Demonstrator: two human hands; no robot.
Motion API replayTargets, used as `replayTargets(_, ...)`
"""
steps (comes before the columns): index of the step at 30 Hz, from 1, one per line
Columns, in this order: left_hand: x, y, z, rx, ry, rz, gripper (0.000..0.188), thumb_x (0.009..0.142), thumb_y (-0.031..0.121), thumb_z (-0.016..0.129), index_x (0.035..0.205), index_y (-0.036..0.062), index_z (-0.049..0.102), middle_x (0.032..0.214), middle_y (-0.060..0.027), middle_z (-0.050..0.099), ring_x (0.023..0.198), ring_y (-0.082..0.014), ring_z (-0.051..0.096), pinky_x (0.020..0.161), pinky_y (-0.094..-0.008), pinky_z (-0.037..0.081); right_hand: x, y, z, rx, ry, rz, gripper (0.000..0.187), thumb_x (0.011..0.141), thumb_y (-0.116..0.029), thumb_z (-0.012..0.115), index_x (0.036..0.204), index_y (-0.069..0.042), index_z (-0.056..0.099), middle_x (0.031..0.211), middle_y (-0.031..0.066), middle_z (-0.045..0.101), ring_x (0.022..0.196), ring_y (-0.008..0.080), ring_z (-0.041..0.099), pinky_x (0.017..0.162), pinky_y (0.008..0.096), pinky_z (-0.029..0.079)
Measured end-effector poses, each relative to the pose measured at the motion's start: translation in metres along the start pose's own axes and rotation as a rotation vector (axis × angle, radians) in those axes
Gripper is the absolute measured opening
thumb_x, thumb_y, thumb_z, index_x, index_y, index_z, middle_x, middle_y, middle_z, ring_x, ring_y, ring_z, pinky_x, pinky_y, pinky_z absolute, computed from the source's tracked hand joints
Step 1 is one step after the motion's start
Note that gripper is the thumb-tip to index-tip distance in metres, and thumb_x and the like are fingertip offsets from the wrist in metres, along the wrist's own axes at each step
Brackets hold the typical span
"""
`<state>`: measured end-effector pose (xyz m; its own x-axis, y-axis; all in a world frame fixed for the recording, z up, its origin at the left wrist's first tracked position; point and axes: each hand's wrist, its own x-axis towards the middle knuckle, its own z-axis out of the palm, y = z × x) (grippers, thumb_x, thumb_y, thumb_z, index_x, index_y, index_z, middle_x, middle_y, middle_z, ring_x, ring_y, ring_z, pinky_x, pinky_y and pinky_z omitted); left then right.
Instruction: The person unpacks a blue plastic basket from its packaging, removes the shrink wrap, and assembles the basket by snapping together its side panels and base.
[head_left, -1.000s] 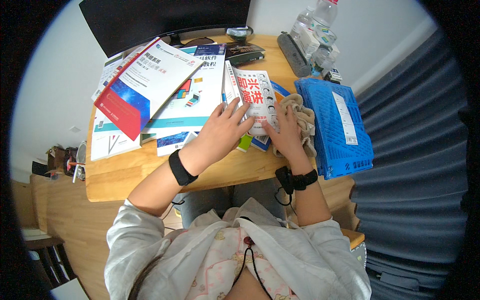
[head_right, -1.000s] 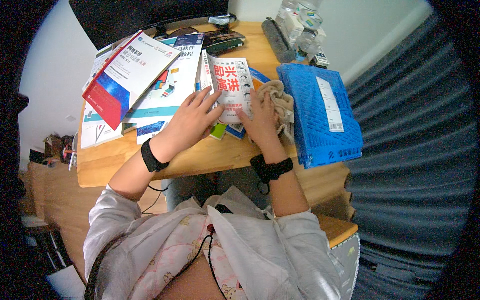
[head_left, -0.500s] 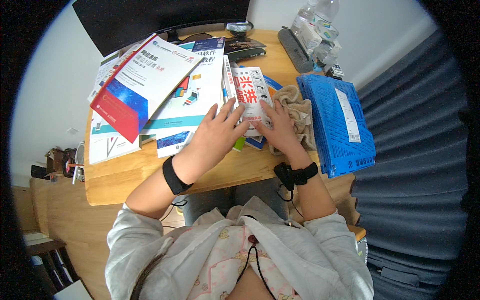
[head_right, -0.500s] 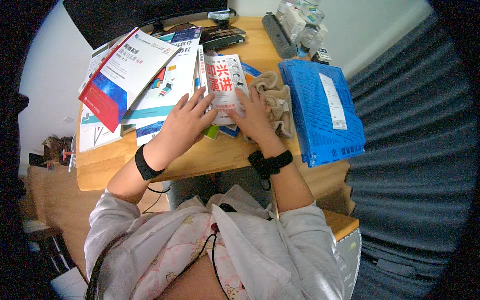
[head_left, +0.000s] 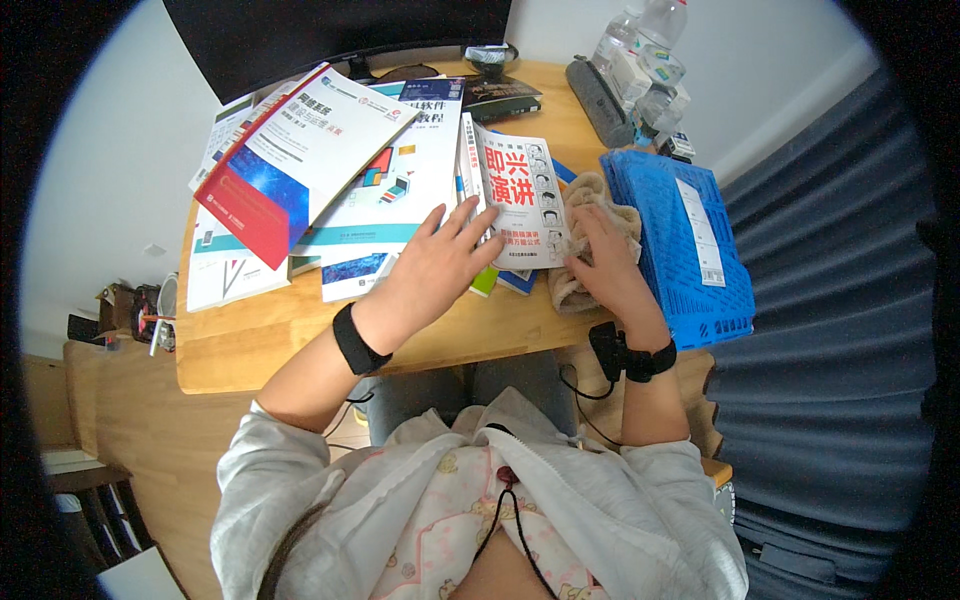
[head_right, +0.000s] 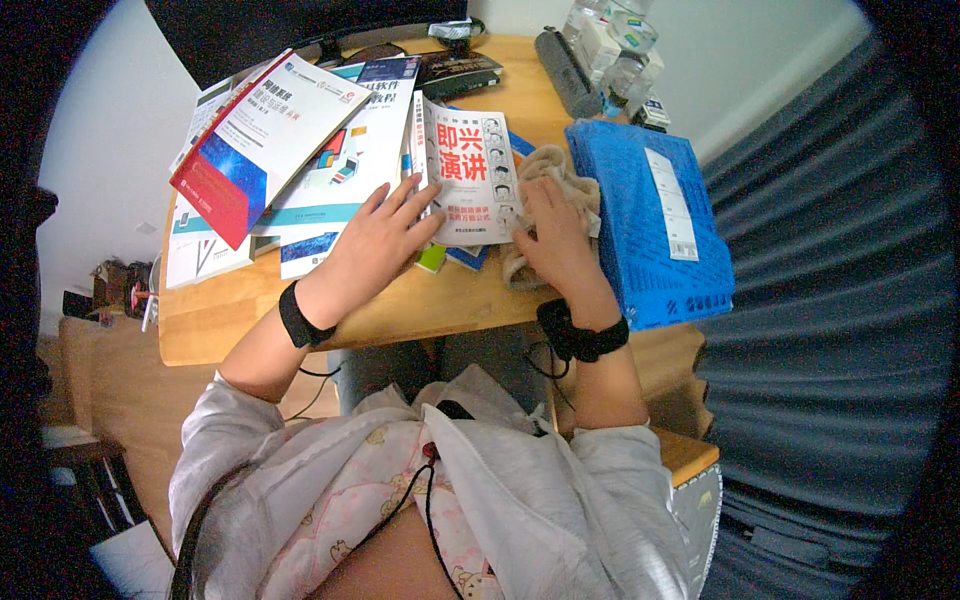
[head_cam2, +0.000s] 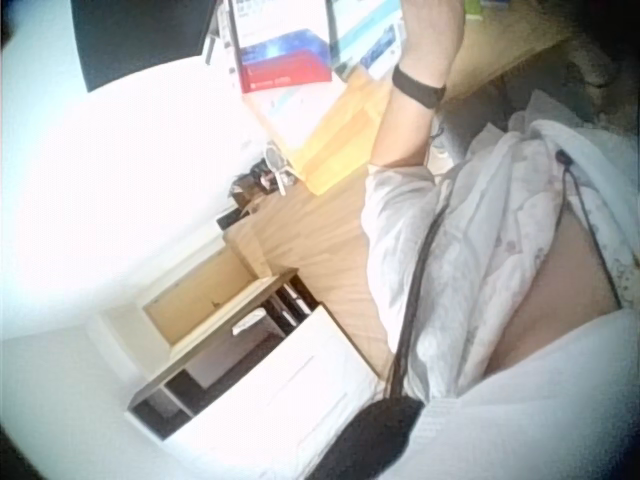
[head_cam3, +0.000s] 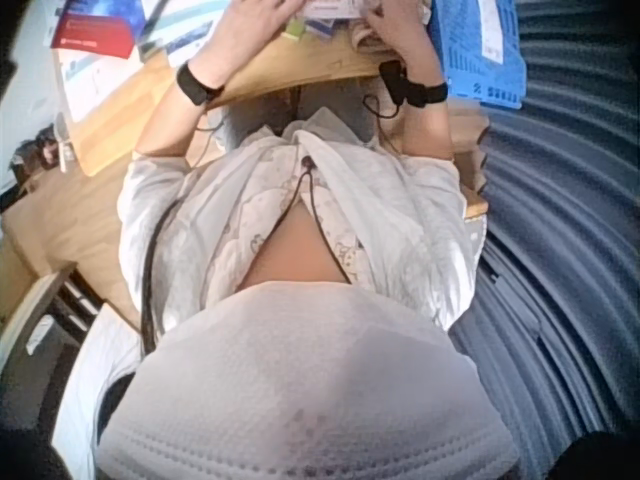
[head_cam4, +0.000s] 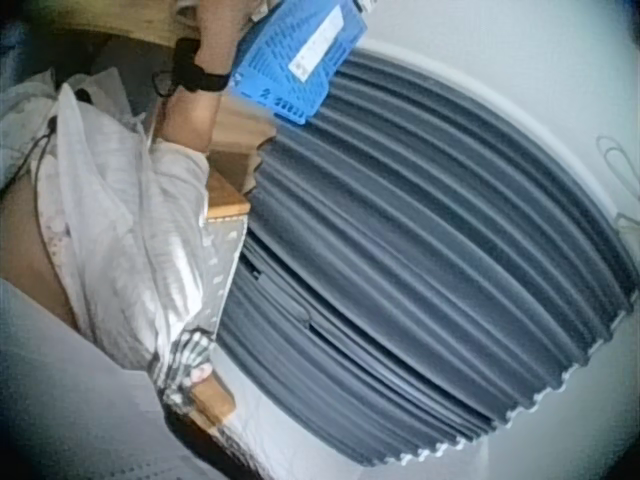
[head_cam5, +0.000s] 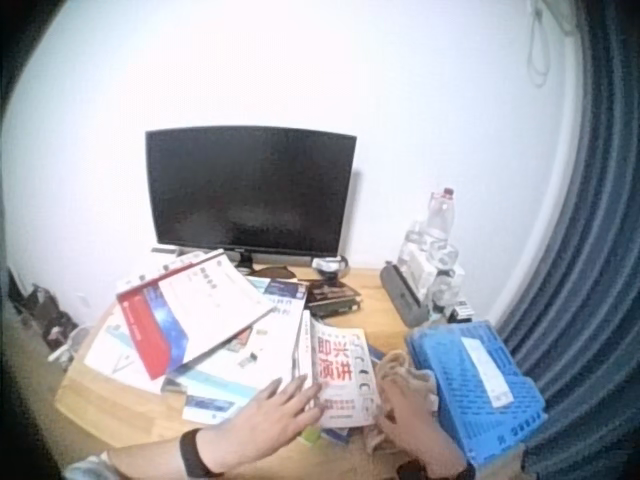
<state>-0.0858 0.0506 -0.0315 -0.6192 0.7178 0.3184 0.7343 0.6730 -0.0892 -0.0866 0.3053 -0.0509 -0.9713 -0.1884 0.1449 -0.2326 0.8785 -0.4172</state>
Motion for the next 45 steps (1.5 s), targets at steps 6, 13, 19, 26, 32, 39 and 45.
replayTargets(6,0.000,-0.001,-0.003,-0.095,-0.011,0.002,0.057,0.072,0.011,0.065,0.125,0.0112,0.045,0.136,-0.0130,0.037,0.126,-0.0334,0.036,0.101,-0.0483,0.033,-0.005,-0.006,-0.001,-0.226,-0.030,0.004,0.062,0.067,-0.002,0.067,0.124,-0.008,0.043,0.125,0.0176,0.045,0.114,0.0370,0.044,0.092,0.0411,0.040)
replayTargets(13,-0.003,0.003,-0.012,-0.178,-0.023,-0.028,0.075,0.072,0.013,0.068,0.137,0.0116,0.032,0.143,-0.0155,0.027,0.128,-0.0372,0.031,0.103,-0.0471,0.030,-0.035,-0.006,-0.016,-0.136,0.057,0.070,0.042,0.066,-0.001,0.064,0.106,-0.006,0.050,0.106,0.0158,0.052,0.100,0.0357,0.050,0.083,0.0401,0.044)
replayTargets(19,-0.010,0.002,-0.019,-0.239,0.061,-0.108,0.079,0.070,0.015,0.070,0.138,0.0091,0.030,0.143,-0.0183,0.024,0.130,-0.0388,0.028,0.105,-0.0465,0.028,-0.043,-0.016,-0.069,0.198,0.314,-0.043,0.031,0.067,0.005,0.057,0.096,-0.004,0.051,0.092,0.0167,0.052,0.089,0.0361,0.052,0.075,0.0373,0.044)
replayTargets(26,-0.031,0.009,-0.033,-0.118,0.056,-0.186,0.074,0.072,0.016,0.068,0.136,0.0071,0.032,0.139,-0.0187,0.030,0.130,-0.0386,0.027,0.105,-0.0456,0.027,0.034,-0.090,-0.073,0.290,0.489,-0.426,0.032,0.068,0.003,0.061,0.098,-0.004,0.052,0.098,0.0160,0.052,0.093,0.0349,0.054,0.081,0.0381,0.044)
replayTargets(32,-0.053,0.009,-0.040,-0.203,0.022,-0.165,0.066,0.071,0.017,0.067,0.129,0.0037,0.039,0.122,-0.0203,0.046,0.121,-0.0385,0.037,0.100,-0.0463,0.032,0.062,-0.134,-0.035,0.305,0.415,-0.672,0.048,0.071,-0.008,0.066,0.115,-0.002,0.046,0.122,0.0233,0.041,0.112,0.0407,0.044,0.093,0.0411,0.039)
replayTargets(39,-0.052,0.002,-0.039,-0.276,-0.020,-0.221,0.064,0.077,0.020,0.065,0.133,0.0085,0.036,0.114,-0.0200,0.052,0.104,-0.0373,0.052,0.084,-0.0416,0.044,0.049,-0.112,-0.020,0.363,0.156,-0.617,0.047,0.075,-0.014,0.064,0.117,0.000,0.049,0.125,0.0248,0.042,0.113,0.0393,0.046,0.094,0.0406,0.040)
replayTargets(45,-0.034,-0.022,-0.048,-0.415,0.058,-0.393,0.047,0.084,0.039,0.056,0.112,0.0014,0.052,0.093,-0.0220,0.061,0.087,-0.0364,0.060,0.074,-0.0422,0.047,0.041,-0.112,0.009,0.249,0.019,-0.587,0.049,0.080,-0.018,0.059,0.125,-0.003,0.045,0.131,0.0239,0.040,0.117,0.0394,0.043,0.096,0.0441,0.038)
